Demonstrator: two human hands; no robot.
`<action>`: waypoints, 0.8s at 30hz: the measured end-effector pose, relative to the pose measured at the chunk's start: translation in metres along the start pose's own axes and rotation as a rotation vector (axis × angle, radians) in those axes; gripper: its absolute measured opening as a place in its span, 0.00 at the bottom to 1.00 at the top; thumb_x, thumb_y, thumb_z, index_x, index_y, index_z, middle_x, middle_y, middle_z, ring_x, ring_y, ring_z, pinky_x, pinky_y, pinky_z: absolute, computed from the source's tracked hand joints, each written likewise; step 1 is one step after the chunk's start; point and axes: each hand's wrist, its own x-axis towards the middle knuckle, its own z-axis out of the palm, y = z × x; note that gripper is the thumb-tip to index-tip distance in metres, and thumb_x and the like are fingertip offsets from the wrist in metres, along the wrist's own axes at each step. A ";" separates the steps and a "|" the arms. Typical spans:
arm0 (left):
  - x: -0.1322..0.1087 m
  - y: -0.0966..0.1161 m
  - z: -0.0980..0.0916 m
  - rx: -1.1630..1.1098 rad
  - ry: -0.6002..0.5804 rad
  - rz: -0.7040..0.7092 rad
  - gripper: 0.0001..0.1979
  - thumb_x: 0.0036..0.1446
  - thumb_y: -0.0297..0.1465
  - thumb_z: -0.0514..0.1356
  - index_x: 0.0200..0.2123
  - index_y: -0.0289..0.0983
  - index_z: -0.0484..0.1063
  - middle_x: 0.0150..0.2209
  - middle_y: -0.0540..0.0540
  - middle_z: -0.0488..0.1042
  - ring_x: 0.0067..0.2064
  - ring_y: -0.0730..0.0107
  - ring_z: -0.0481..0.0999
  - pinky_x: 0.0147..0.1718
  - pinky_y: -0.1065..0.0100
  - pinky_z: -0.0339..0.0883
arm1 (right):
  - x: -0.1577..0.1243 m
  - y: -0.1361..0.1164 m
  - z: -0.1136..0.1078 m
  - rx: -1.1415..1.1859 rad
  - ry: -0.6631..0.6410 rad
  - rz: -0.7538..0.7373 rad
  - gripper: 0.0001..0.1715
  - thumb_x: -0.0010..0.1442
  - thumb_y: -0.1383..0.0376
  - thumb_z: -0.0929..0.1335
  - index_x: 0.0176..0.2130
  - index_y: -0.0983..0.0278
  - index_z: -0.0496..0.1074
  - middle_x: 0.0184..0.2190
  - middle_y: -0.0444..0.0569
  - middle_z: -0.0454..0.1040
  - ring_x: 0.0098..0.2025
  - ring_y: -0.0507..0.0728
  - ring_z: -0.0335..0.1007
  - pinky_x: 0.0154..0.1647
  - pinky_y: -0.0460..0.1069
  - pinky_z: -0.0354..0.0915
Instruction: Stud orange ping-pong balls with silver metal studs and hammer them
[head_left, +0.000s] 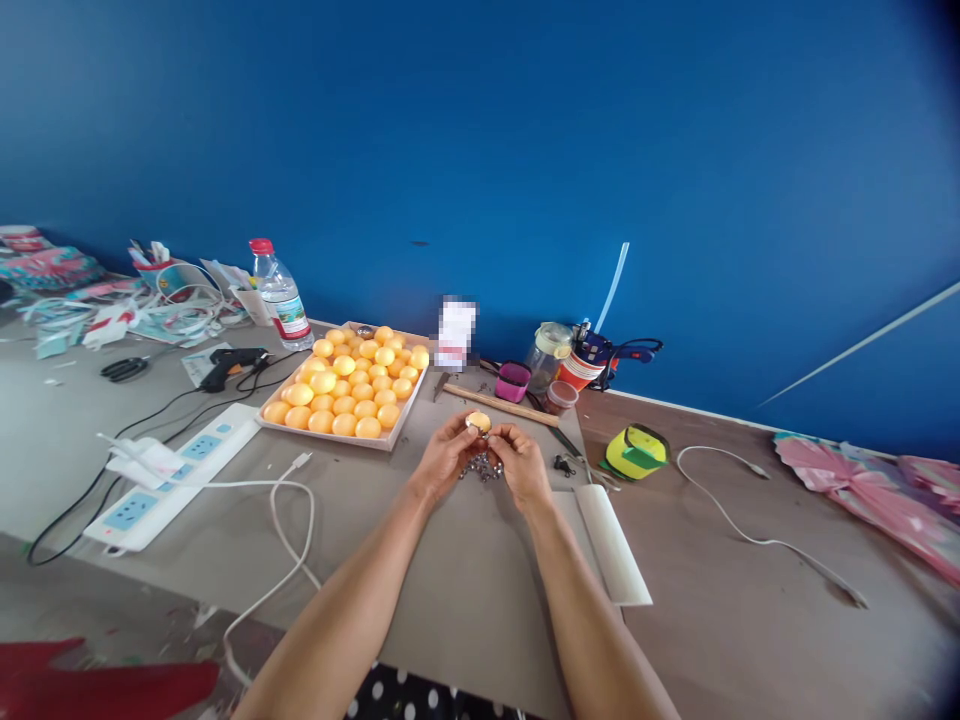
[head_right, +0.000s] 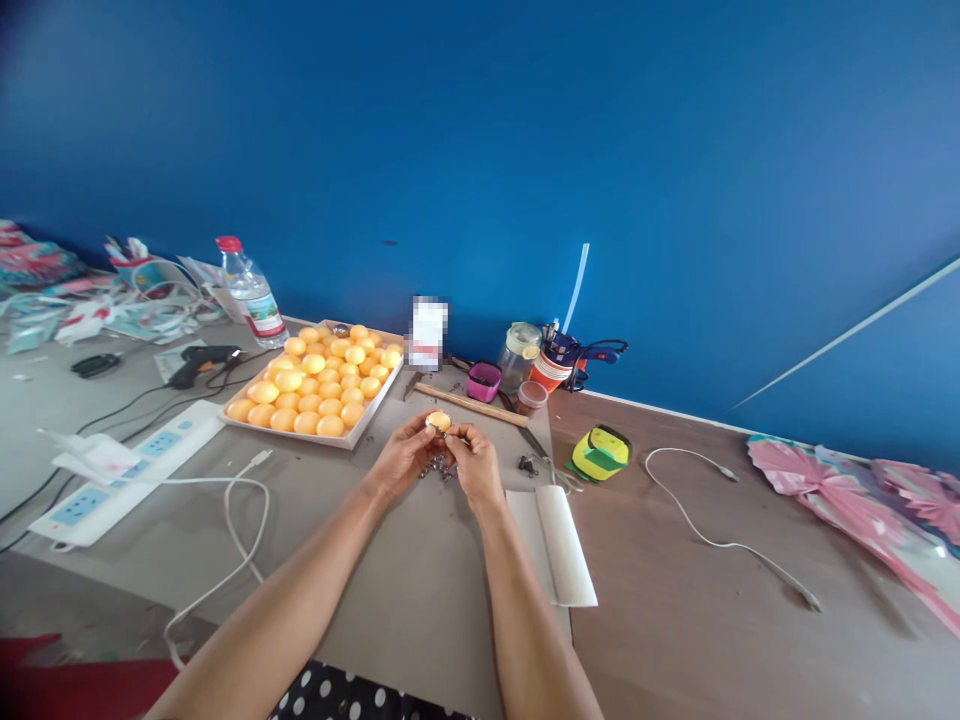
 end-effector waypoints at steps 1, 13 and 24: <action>0.000 0.000 0.001 0.003 -0.011 0.000 0.24 0.42 0.31 0.67 0.44 0.35 0.68 0.33 0.47 0.73 0.29 0.72 0.72 0.32 0.66 0.66 | 0.000 0.001 0.000 -0.004 0.000 -0.006 0.09 0.47 0.62 0.68 0.29 0.64 0.67 0.18 0.37 0.63 0.20 0.47 0.55 0.23 0.44 0.53; 0.000 -0.004 0.001 0.027 -0.084 0.046 0.22 0.44 0.31 0.66 0.44 0.36 0.67 0.34 0.48 0.71 0.30 0.71 0.72 0.29 0.66 0.66 | 0.000 0.002 0.000 -0.047 0.004 0.007 0.09 0.47 0.62 0.67 0.30 0.65 0.68 0.20 0.38 0.65 0.22 0.48 0.57 0.25 0.45 0.54; -0.001 -0.007 0.003 0.085 -0.061 0.086 0.23 0.44 0.32 0.66 0.44 0.36 0.66 0.32 0.49 0.70 0.28 0.73 0.71 0.27 0.68 0.64 | -0.003 0.005 0.006 -0.103 0.095 -0.040 0.08 0.50 0.61 0.65 0.29 0.63 0.63 0.18 0.38 0.63 0.21 0.49 0.58 0.23 0.45 0.55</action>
